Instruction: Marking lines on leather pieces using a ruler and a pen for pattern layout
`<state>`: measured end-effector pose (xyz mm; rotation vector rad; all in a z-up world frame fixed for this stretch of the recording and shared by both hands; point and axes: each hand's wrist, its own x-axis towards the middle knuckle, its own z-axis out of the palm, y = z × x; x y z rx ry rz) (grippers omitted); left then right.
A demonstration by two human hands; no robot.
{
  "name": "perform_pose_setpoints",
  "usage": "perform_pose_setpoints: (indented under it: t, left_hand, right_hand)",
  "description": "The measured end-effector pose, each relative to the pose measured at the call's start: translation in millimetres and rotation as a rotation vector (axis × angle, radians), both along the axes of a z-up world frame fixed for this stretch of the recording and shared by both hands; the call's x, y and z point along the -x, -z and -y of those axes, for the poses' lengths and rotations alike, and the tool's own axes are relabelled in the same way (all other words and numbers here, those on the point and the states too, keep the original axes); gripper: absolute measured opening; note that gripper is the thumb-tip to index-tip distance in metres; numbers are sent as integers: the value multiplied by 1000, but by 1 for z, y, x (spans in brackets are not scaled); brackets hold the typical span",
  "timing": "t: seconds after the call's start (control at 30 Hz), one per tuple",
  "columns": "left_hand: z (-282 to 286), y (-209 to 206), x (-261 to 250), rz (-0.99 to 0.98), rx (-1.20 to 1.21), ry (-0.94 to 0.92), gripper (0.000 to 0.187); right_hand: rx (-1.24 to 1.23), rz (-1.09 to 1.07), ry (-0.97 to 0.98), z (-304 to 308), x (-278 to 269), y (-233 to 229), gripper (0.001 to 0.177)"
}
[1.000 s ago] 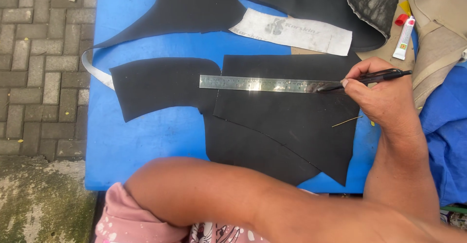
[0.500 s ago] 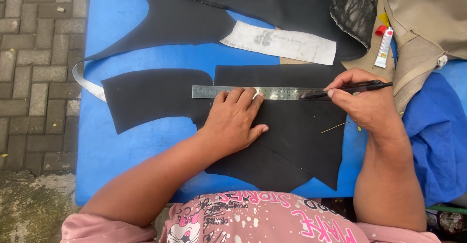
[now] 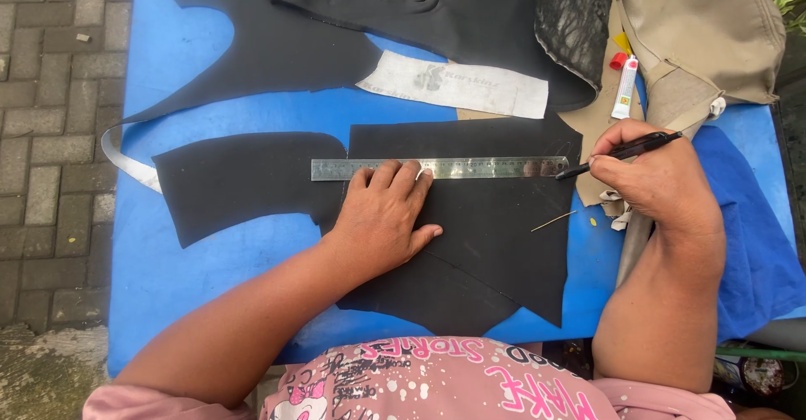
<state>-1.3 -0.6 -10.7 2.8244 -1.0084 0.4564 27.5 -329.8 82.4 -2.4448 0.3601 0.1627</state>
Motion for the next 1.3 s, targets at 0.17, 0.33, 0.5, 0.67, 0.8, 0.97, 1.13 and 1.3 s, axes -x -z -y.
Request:
perform_pose_setpoints:
  t: [0.17, 0.33, 0.5, 0.67, 0.8, 0.97, 1.13, 1.3]
  left_hand:
    - [1, -5, 0, 30, -22, -3, 82]
    - [2, -8, 2, 36, -28, -11, 80]
    - [5, -7, 6, 30, -97, -37, 84]
    - [2, -32, 22, -140, -122, -39, 83]
    - [-1, -37, 27, -346, -162, -69, 88]
    - [-2, -34, 27, -336, -168, -58, 89]
    - [-3, -31, 26, -307, -174, -58, 93]
    - [-4, -33, 26, -290, -166, -33, 91]
  right_hand:
    - [99, 105, 74, 13, -3, 9, 11]
    - [70, 202, 55, 7, -3, 13, 12]
    - [19, 152, -22, 4, 0, 14, 9]
    - [-356, 370, -229, -49, -1, 32, 11]
    - [-542, 336, -226, -104, -4, 40, 19]
    - [-623, 321, -311, -177, -26, 51, 20]
    - [-635, 286, -373, -214, -41, 57, 17]
    - [-436, 233, -383, -192, -43, 58, 15]
